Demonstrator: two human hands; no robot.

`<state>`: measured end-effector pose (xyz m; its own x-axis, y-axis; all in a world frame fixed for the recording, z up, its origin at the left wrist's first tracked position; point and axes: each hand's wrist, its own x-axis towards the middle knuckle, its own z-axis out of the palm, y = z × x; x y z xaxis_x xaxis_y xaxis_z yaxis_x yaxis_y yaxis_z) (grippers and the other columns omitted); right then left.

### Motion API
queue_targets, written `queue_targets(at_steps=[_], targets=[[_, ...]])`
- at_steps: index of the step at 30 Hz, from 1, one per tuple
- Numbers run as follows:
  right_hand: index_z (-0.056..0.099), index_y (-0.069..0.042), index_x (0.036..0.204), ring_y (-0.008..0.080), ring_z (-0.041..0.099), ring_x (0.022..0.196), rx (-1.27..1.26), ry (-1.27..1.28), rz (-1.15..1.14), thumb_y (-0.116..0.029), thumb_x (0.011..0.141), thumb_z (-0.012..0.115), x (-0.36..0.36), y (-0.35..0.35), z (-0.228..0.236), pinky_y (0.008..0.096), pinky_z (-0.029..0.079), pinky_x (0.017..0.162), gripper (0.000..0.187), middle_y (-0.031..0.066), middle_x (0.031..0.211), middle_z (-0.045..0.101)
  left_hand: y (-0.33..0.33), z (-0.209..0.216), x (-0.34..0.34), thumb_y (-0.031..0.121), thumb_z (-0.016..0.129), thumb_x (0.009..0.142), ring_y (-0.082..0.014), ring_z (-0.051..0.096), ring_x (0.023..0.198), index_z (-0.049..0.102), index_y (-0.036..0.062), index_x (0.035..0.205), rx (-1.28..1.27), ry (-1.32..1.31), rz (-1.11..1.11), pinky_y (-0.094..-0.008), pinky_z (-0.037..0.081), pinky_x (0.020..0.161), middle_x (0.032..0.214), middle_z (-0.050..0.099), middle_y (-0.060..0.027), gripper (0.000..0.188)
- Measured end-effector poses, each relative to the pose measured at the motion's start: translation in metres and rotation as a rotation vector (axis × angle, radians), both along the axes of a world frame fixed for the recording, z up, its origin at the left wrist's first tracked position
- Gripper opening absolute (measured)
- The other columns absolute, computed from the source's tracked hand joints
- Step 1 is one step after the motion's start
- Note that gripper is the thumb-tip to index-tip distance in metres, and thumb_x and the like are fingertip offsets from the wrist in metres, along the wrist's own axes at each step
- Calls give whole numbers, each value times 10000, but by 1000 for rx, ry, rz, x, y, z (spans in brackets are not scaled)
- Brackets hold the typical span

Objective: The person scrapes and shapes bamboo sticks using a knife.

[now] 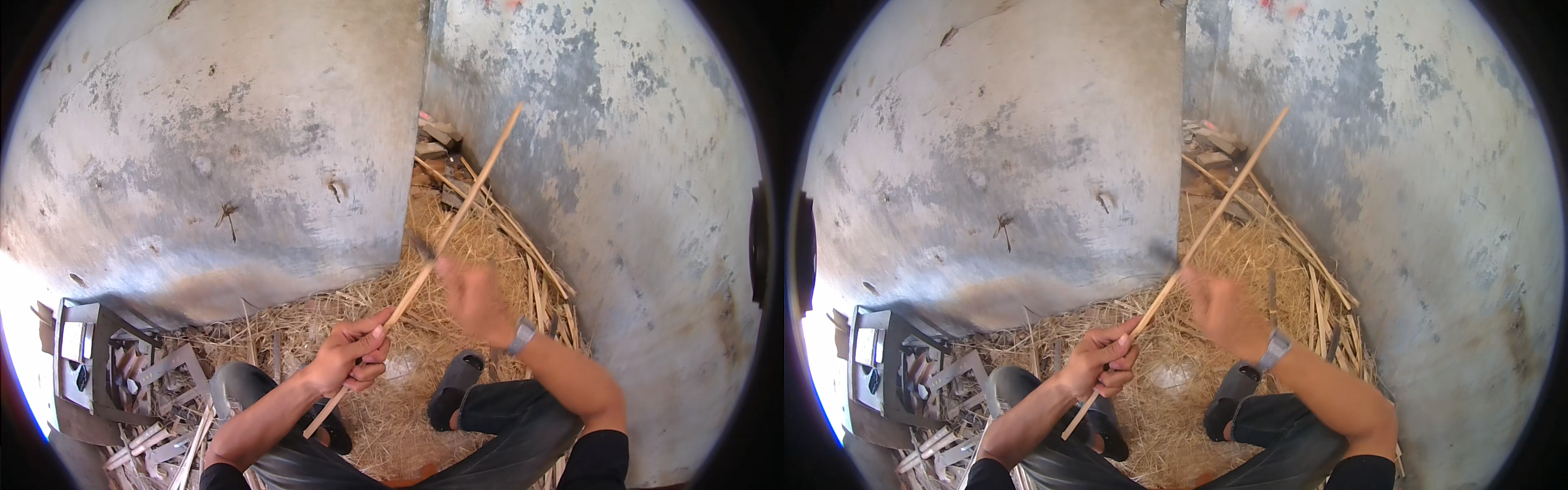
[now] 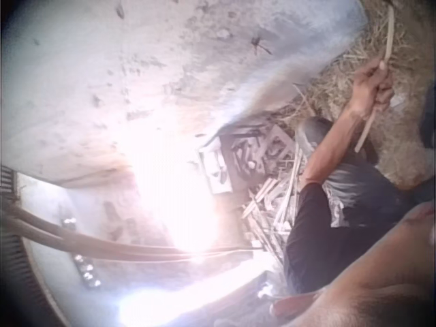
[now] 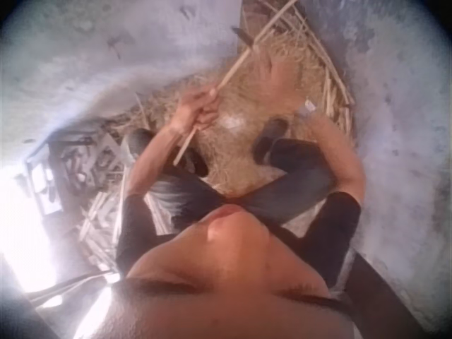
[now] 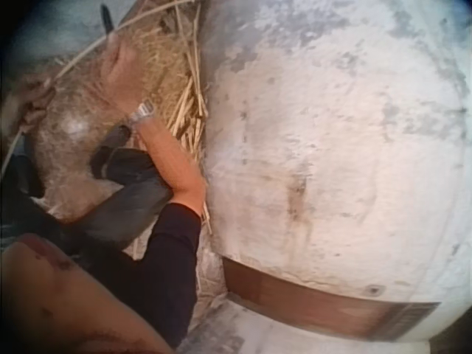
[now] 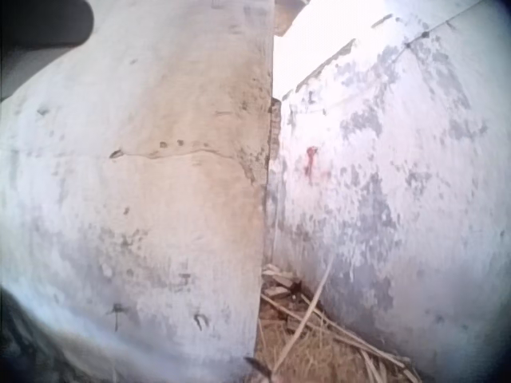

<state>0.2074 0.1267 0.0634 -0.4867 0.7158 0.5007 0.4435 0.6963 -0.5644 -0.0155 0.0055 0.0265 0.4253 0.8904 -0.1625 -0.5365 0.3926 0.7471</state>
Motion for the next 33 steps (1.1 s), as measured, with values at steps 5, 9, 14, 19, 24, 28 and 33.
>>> queue_targets(at_steps=[5, 9, 14, 19, 24, 28, 33], targets=[[684, 11, 913, 335, 547, 470, -19, -3, -28, -345, 1094, 449, -3, -15, -16, 428, 403, 464, 463, 207, 583, 541, 3, 6, 10, 263, 482, 1095, -69, 276, 479, 340, 166, 1597, -31, -8, 15, -232, 216, 368, 726, 338, -5, 531], [641, 7, 846, 335, 570, 448, -54, -16, -46, -319, 1081, 494, -6, -1, 6, 421, 408, 458, 428, 210, 567, 549, 5, 5, 1, 305, 454, 1104, -64, 298, 490, 253, 135, 1622, -5, -48, -35, -225, 245, 376, 727, 358, 1, 582], [616, 2, 799, 320, 489, 425, -20, 60, 47, -286, 1079, 504, -7, -28, -8, 415, 370, 449, 417, 197, 555, 488, 2, 5, 4, 333, 450, 1099, -62, 287, 484, 218, 139, 1627, -45, -189, -49, -215, 230, 372, 720, 358, 7, 609], [580, -4, 751, 252, 434, 432, -165, 127, -36, -302, 1083, 499, -13, -18, 2, 383, 342, 442, 453, 174, 550, 458, 0, 15, 5, 371, 460, 1083, -45, 261, 461, 334, 137, 1583, -86, -154, 33, -210, 197, 358, 696, 347, 11, 566], [670, 17, 885, 299, 509, 432, -263, 57, 62, -341, 1071, 522, -18, -28, 5, 421, 416, 467, 430, 218, 576, 535, 4, 9, -4, 351, 414, 1107, -56, 284, 470, 311, 141, 1597, -75, -180, -3, -203, 226, 356, 700, 367, 2, 543], [680, 23, 921, 248, 532, 465, -305, 5, 150, -358, 1072, 518, -22, -43, -7, 392, 425, 487, 441, 179, 573, 532, 6, 7, -5, 367, 406, 1106, -59, 287, 467, 314, 125, 1593, -56, -195, -9, -206, 233, 351, 677, 374, 2, 552], [703, 1, 985, 61, 447, 552, -766, 425, 149, -362, 1032, 618, -9, -18, 12, 258, 366, 514, 376, -20, 572, 462, 2, 3, -8, 394, 456, 1080, -63, 292, 454, 327, 135, 1590, -35, -191, -12, -211, 230, 358, 663, 379, -14, 587]])
